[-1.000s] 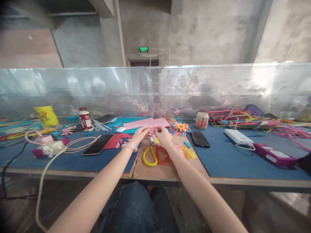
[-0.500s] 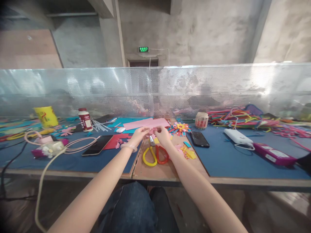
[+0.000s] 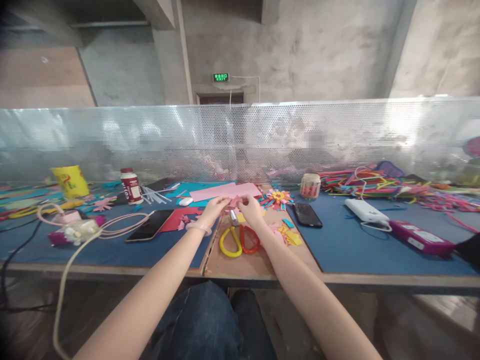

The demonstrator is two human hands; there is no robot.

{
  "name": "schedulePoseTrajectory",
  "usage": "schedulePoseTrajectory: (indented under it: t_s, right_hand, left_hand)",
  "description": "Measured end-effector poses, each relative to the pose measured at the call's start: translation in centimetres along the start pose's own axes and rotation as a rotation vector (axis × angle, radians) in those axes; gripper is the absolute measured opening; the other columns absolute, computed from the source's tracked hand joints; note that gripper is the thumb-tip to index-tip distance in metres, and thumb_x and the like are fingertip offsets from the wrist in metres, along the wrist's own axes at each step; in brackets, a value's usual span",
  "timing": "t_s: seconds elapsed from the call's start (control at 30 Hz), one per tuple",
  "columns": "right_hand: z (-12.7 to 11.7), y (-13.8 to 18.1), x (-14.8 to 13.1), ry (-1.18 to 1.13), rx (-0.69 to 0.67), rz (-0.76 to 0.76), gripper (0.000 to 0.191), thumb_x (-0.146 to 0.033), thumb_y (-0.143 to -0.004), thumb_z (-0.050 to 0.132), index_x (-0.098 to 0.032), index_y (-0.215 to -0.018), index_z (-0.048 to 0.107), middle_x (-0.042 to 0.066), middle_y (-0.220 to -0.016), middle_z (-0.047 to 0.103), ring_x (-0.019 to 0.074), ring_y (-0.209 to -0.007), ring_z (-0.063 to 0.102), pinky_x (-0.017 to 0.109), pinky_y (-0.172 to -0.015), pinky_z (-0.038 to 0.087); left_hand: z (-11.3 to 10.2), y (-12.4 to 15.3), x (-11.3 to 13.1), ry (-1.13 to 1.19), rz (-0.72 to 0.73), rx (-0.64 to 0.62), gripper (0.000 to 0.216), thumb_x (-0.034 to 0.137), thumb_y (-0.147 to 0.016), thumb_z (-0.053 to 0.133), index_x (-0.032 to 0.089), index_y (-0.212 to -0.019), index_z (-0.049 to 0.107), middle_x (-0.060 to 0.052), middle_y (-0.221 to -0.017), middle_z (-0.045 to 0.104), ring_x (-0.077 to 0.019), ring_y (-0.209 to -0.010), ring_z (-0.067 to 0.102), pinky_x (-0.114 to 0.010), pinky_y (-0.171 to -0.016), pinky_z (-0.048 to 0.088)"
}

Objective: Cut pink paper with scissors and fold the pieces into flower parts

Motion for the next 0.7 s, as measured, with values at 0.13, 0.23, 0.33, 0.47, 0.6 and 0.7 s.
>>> schedulePoseTrajectory:
  t_s: [0.13, 0.23, 0.33, 0.47, 0.6, 0.7]
  right_hand:
    - [-0.03, 0.01, -0.01, 0.018, 0.01, 0.011, 0.014, -0.024, -0.068, 0.049, -0.016, -0.075, 0.058, 0.002, -0.067, 0.062, 0.0136, -0.061, 0.056, 0.025, -0.058, 0.045]
    - [-0.12, 0.04, -0.04, 0.025, 0.014, 0.021, 0.014, -0.025, -0.069, 0.049, -0.016, -0.074, 0.058, 0.001, -0.065, 0.061, 0.0133, -0.058, 0.055, 0.024, -0.056, 0.044]
    - [-0.21, 0.08, -0.1, 0.03, 0.013, 0.025, 0.015, -0.028, -0.07, 0.048, -0.016, -0.072, 0.057, 0.001, -0.062, 0.06, 0.0125, -0.056, 0.054, 0.023, -0.054, 0.043]
    - [-0.13, 0.06, -0.09, 0.035, -0.003, 0.028, 0.013, -0.025, -0.067, 0.047, -0.016, -0.072, 0.056, 0.0, -0.063, 0.058, 0.0114, -0.055, 0.053, 0.021, -0.05, 0.041]
    - [0.03, -0.05, 0.14, 0.049, -0.025, 0.044, 0.012, -0.022, -0.066, 0.046, -0.016, -0.072, 0.054, -0.001, -0.061, 0.056, 0.0103, -0.052, 0.052, 0.02, -0.048, 0.04]
    - [-0.03, -0.08, 0.31, 0.088, -0.007, 0.058, 0.011, -0.021, -0.065, 0.047, -0.016, -0.072, 0.055, -0.002, -0.062, 0.056, 0.0097, -0.052, 0.052, 0.02, -0.049, 0.04]
  left_hand:
    - [-0.11, -0.02, 0.01, -0.012, 0.015, 0.015, 0.032, 0.037, -0.073, 0.061, 0.017, -0.098, 0.062, -0.008, -0.096, 0.066, -0.0166, -0.076, 0.064, -0.022, -0.058, 0.048]
    - [-0.06, 0.07, 0.07, -0.018, 0.021, -0.042, 0.033, 0.035, -0.074, 0.061, 0.017, -0.101, 0.061, -0.008, -0.095, 0.066, -0.0169, -0.076, 0.065, -0.022, -0.059, 0.048]
    - [0.05, 0.15, 0.05, -0.015, 0.014, -0.117, 0.033, 0.03, -0.074, 0.061, 0.017, -0.105, 0.061, -0.009, -0.091, 0.067, -0.0162, -0.072, 0.065, -0.022, -0.059, 0.048]
    - [0.06, 0.15, 0.03, -0.023, 0.009, -0.136, 0.038, 0.026, -0.074, 0.062, 0.017, -0.11, 0.059, -0.009, -0.091, 0.067, -0.0159, -0.072, 0.064, -0.022, -0.059, 0.048]
    - [-0.02, 0.1, 0.2, -0.091, 0.03, -0.115, 0.039, 0.027, -0.074, 0.061, 0.018, -0.112, 0.059, -0.008, -0.095, 0.067, -0.0155, -0.073, 0.064, -0.02, -0.057, 0.047]
    - [-0.03, 0.07, 0.38, -0.133, 0.075, -0.096, 0.039, 0.028, -0.076, 0.059, 0.02, -0.115, 0.057, -0.008, -0.1, 0.066, -0.0152, -0.073, 0.064, -0.021, -0.057, 0.048]
Point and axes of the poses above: each hand's wrist, its own y-axis away from the middle knuckle, its own z-axis out of the palm, x = y × z, the point moved 1 cm from there along -y, towards the middle knuckle
